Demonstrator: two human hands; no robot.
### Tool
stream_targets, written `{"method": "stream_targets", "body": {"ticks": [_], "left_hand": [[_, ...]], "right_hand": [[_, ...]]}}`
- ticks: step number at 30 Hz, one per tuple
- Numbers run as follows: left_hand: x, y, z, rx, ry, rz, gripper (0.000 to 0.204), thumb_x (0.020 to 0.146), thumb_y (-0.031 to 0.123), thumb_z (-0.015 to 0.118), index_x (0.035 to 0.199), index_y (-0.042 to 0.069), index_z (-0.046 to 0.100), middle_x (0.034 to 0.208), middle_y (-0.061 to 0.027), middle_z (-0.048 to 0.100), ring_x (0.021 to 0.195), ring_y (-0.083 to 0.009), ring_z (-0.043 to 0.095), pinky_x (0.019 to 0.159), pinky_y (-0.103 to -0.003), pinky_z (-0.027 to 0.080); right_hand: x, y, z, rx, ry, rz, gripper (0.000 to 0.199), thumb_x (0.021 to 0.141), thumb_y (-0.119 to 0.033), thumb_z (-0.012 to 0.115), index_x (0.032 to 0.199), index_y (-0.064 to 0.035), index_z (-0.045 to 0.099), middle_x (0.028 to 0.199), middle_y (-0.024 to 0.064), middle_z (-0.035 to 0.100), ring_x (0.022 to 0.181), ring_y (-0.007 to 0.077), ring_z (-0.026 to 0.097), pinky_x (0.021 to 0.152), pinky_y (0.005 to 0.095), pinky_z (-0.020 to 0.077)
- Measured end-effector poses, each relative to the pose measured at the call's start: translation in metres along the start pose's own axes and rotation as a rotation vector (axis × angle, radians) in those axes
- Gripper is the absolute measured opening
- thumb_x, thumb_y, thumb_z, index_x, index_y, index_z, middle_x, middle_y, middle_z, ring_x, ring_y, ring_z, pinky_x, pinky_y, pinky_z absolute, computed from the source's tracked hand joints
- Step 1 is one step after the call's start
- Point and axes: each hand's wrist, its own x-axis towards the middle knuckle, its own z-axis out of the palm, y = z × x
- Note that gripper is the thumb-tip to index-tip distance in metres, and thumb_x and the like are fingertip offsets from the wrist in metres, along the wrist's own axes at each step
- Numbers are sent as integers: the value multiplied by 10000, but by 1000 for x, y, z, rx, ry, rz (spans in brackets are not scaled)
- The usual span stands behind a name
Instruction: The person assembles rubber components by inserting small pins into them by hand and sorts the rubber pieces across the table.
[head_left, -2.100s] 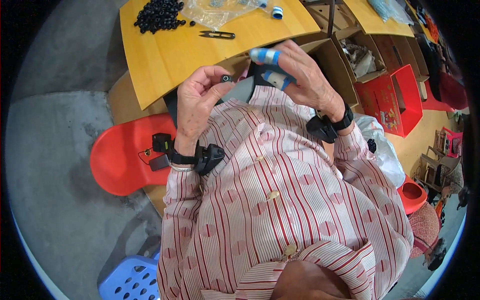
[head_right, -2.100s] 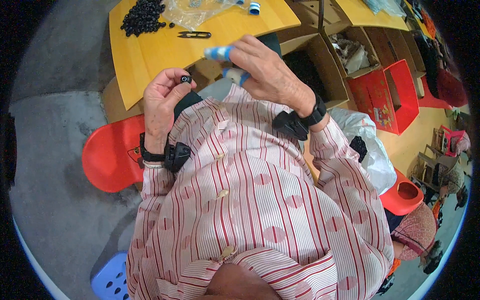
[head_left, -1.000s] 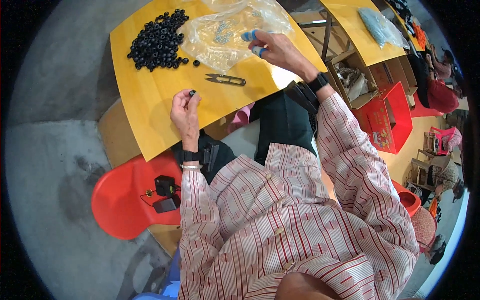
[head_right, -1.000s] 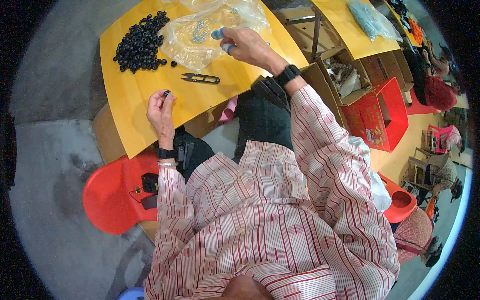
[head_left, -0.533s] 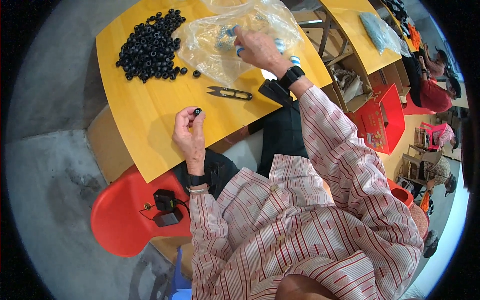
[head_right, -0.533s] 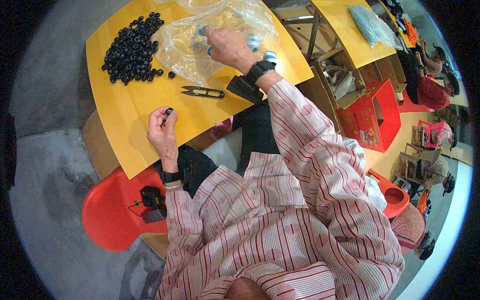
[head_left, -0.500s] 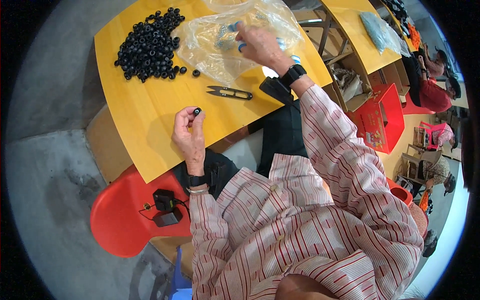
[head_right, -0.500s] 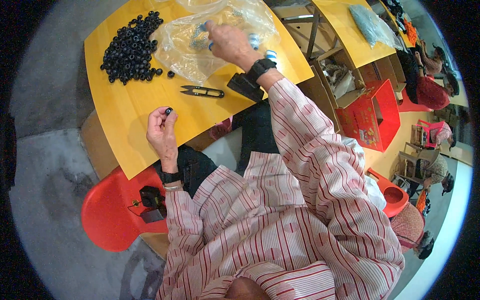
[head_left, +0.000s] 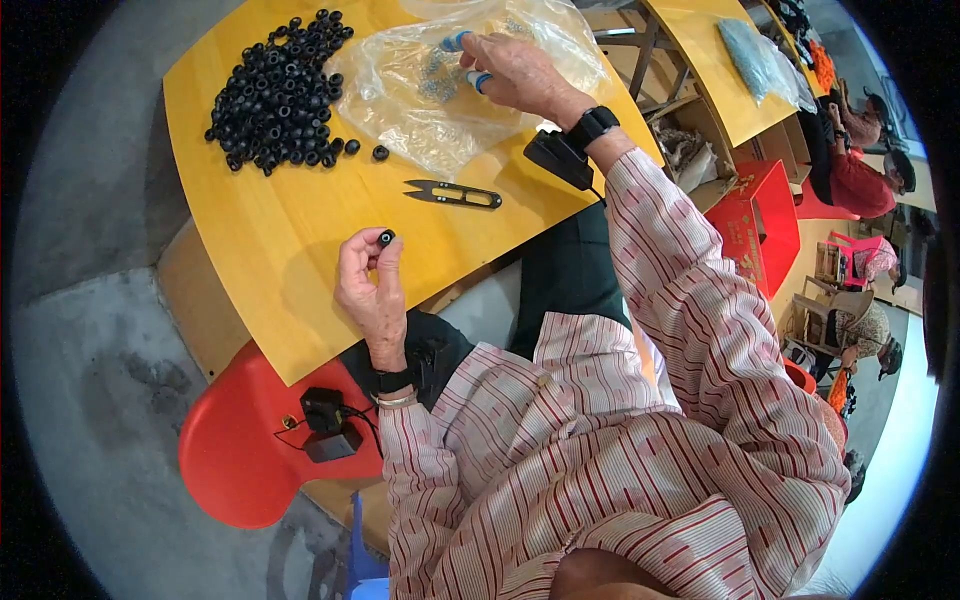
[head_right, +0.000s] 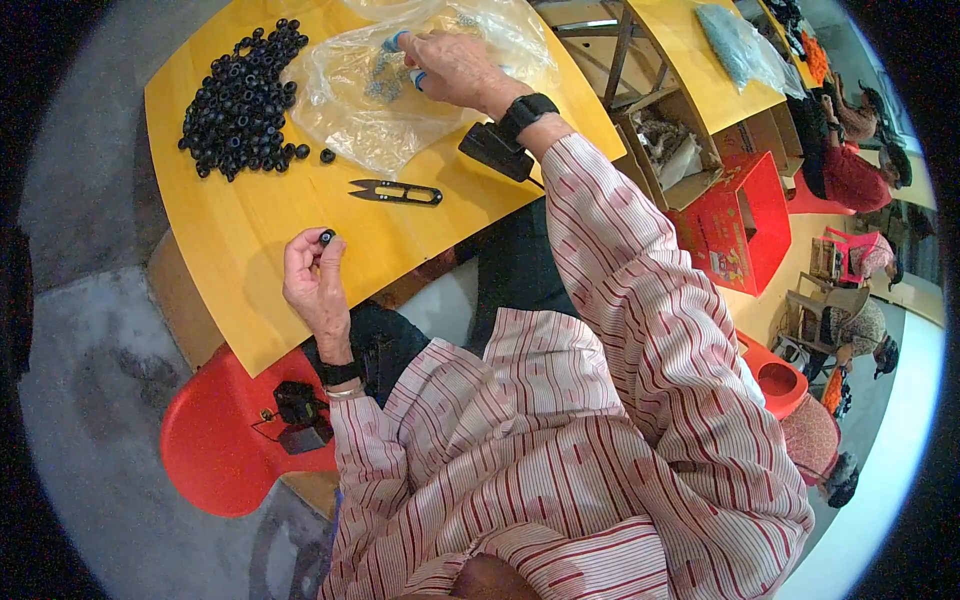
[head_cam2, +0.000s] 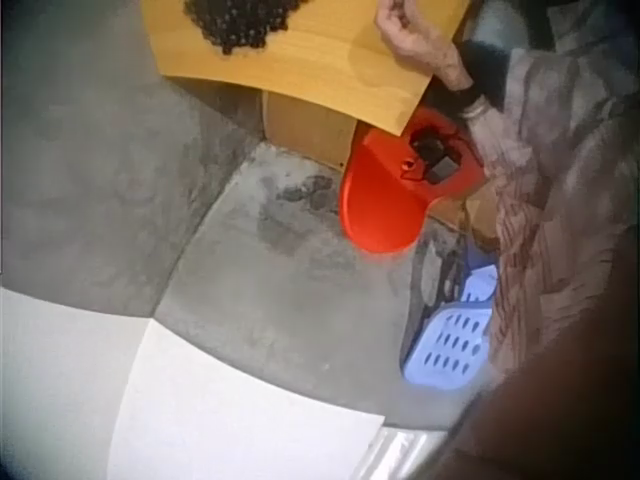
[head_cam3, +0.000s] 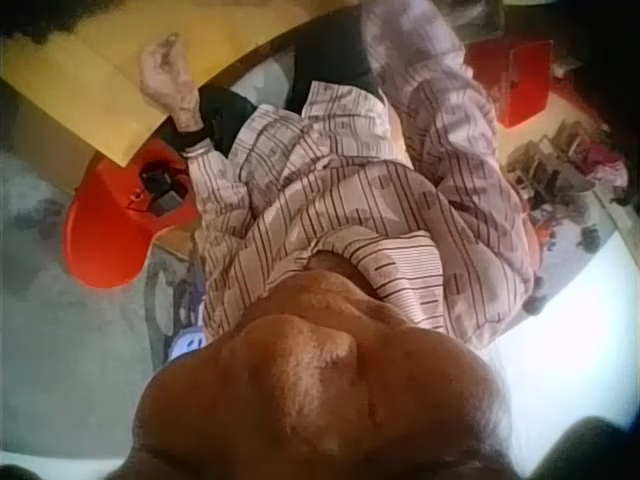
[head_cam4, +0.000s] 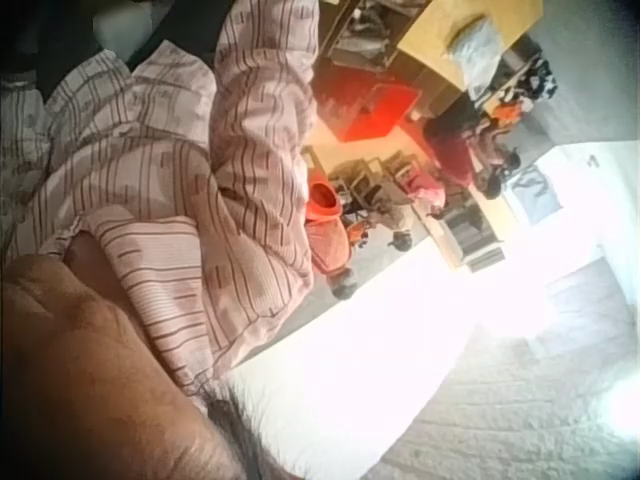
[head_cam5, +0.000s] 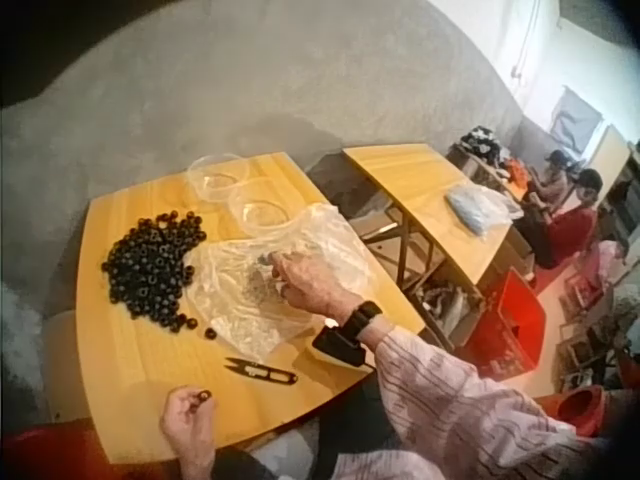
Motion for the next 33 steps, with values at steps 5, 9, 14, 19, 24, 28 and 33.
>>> {"method": "stream_targets", "body": {"ticks": [5,9,14,19,24,28,33], "left_hand": [[-1,-1,1,-28,2,-5,134,809,20,643,921,-11,576,796,-14,579,716,-77,529,682,-212,447],[0,0,-2,38,-25,-10,151,812,0,632,944,-14,561,817,-22,578,744,-79,537,708,-209,453],[-1,1,-1,46,-45,-12,171,818,-18,621,969,-19,542,830,-27,574,767,-78,544,726,-203,456],[-1,1,2,34,-11,14,130,808,15,636,922,-11,579,785,-12,579,696,-71,517,661,-207,443],[-1,2,0,57,-26,-13,153,811,-5,630,947,-16,560,808,-18,573,730,-75,527,693,-205,448],[-1,1,1,42,-48,-29,176,815,-26,623,971,-20,541,844,-30,573,773,-83,541,737,-207,457],[0,2,1,46,-28,-21,158,811,-8,630,952,-14,558,825,-23,579,748,-80,536,717,-210,452]], "right_hand": [[-4,-3,-2,-82,-17,8,245,710,12,555,940,-52,500,864,106,615,853,324,570,734,409,465],[-11,-3,-12,-18,-10,7,233,719,-6,561,938,-61,506,848,104,616,839,310,577,727,405,472],[-14,-3,-18,-5,26,5,212,736,-34,566,940,-70,521,856,99,628,829,301,586,725,402,480],[-2,1,-5,-56,-1,56,225,727,27,554,935,-51,522,879,120,608,840,298,578,735,385,481],[6,4,-4,-34,5,59,228,733,33,533,945,-49,522,893,116,615,852,300,582,748,391,479],[7,10,-4,23,-8,7,252,727,41,515,960,-56,515,894,98,618,851,303,582,749,395,476],[8,1,-9,-17,-74,-8,287,702,48,522,963,-70,511,910,91,622,855,302,582,748,396,476]]}}
